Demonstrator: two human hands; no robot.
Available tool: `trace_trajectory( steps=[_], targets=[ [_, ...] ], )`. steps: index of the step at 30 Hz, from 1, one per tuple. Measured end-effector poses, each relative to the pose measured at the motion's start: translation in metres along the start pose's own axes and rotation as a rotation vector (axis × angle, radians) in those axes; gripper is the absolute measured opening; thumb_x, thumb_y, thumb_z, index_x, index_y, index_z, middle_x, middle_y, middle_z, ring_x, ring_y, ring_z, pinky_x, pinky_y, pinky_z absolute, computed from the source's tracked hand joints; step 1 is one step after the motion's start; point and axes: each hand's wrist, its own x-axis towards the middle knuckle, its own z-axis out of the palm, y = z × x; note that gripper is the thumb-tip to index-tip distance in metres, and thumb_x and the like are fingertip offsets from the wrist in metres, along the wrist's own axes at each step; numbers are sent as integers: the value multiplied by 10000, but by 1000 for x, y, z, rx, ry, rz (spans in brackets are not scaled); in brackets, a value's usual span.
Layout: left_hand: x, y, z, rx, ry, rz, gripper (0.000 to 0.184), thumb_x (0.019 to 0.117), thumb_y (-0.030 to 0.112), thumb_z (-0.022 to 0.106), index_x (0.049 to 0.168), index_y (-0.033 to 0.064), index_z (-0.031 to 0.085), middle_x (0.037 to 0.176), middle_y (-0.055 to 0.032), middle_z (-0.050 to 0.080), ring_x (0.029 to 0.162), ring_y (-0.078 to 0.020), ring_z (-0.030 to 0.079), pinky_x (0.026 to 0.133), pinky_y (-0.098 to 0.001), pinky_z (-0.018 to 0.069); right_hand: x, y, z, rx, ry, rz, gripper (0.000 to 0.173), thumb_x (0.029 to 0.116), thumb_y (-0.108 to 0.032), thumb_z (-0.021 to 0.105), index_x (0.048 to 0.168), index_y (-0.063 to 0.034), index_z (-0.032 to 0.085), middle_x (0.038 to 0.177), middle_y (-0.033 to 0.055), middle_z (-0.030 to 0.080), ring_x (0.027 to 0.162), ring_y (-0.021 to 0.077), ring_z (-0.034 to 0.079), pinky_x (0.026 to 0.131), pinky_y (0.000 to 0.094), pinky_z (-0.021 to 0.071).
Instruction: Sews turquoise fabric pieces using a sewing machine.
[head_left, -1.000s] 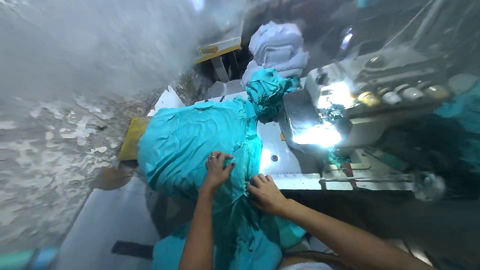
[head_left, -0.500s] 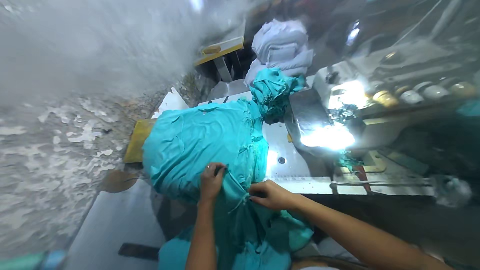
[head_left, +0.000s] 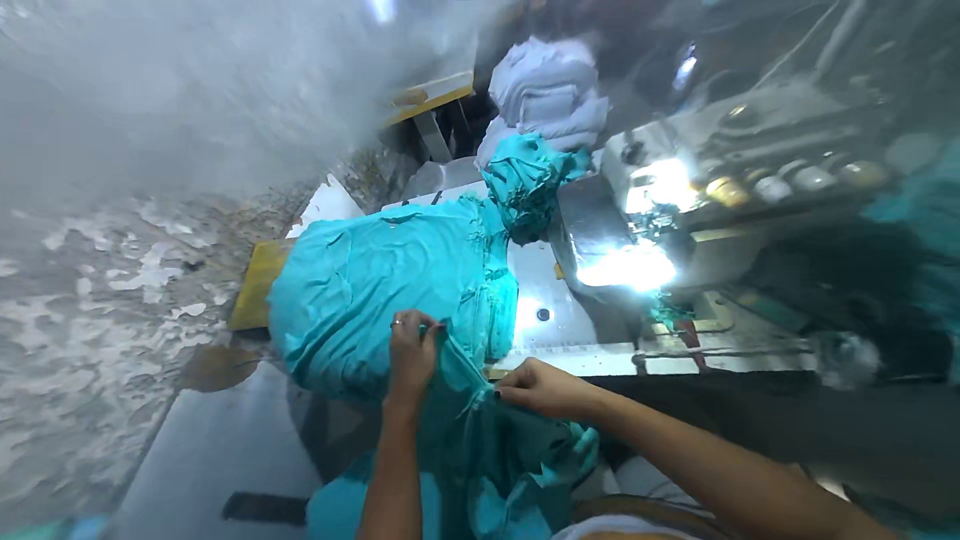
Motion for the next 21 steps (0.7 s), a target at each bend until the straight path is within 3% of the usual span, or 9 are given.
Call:
trace_trajectory(
  steps=[3, 6, 9, 11, 13, 14, 16, 19, 21],
  targets=[
    [18, 26, -16, -252, 132, 371, 122, 1002, 113, 614, 971, -4, 625, 979, -95, 712, 993, -105, 701, 878, -252, 572, -42, -11, -6, -290, 362, -408, 216, 970, -72, 598, 969, 51, 775, 992, 159, 767, 918, 170, 742, 833, 309, 587],
    [44, 71, -19, -451, 109, 489, 36, 1002, 149, 627, 998, 113, 626, 972, 81, 682, 933, 65, 644, 828, -138, 546, -82, -24, -18, -557, 710, -639, 174, 942, -76, 631, 920, 17, 777, 1045, 155, 767, 928, 147, 749, 821, 214, 580],
    [77, 101, 13, -513, 54, 542, 64, 946, 64, 667, 953, 3, 648, 930, 0, 687, 861, 36, 639, 796, -143, 542, -109, -19, -37, -714, 940, -596, 185, 935, -126, 650, 830, -23, 762, 941, 111, 765, 812, 92, 725, 719, 171, 566],
    [97, 117, 49, -448, -30, 514, 103, 914, 28, 687, 958, -63, 666, 894, -83, 678, 776, -28, 616, 731, -174, 528, -117, -6, -51, -762, 1051, -516, 222, 914, -145, 674, 746, -15, 734, 827, 113, 746, 707, 122, 709, 628, 215, 562],
    [111, 134, 83, -327, -189, 393, 111, 931, 45, 694, 985, -51, 677, 897, -143, 700, 764, -179, 665, 718, -339, 564, -120, 10, -63, -785, 1123, -418, 288, 910, -160, 677, 670, -1, 680, 700, 116, 688, 609, 166, 665, 551, 279, 535],
    [116, 143, 97, -281, -289, 300, 111, 944, 34, 679, 1007, -58, 685, 937, -188, 712, 837, -280, 697, 789, -456, 572, -120, 18, -69, -782, 1135, -363, 307, 910, -159, 673, 652, 9, 663, 657, 119, 657, 579, 189, 644, 531, 314, 525],
    [119, 152, 122, -221, -396, 181, 94, 940, 7, 666, 1005, -55, 693, 969, -228, 702, 898, -372, 691, 826, -562, 545, -120, 32, -80, -732, 1132, -257, 345, 919, -157, 656, 625, 23, 636, 605, 124, 612, 552, 218, 619, 521, 368, 505],
    [111, 156, 146, -138, -297, 180, 83, 910, 10, 676, 979, -5, 720, 1021, -216, 696, 993, -413, 663, 876, -653, 461, -117, 54, -92, -608, 1114, -240, 319, 926, -165, 645, 667, 21, 657, 664, 118, 637, 604, 194, 619, 567, 347, 501],
    [99, 161, 148, -43, -180, 223, 157, 894, 6, 678, 1041, 27, 730, 1109, -210, 681, 1082, -437, 626, 911, -682, 400, -119, 63, -94, -591, 1088, -249, 249, 916, -182, 688, 783, 22, 742, 843, 146, 735, 758, 227, 715, 681, 383, 583]
  ],
)
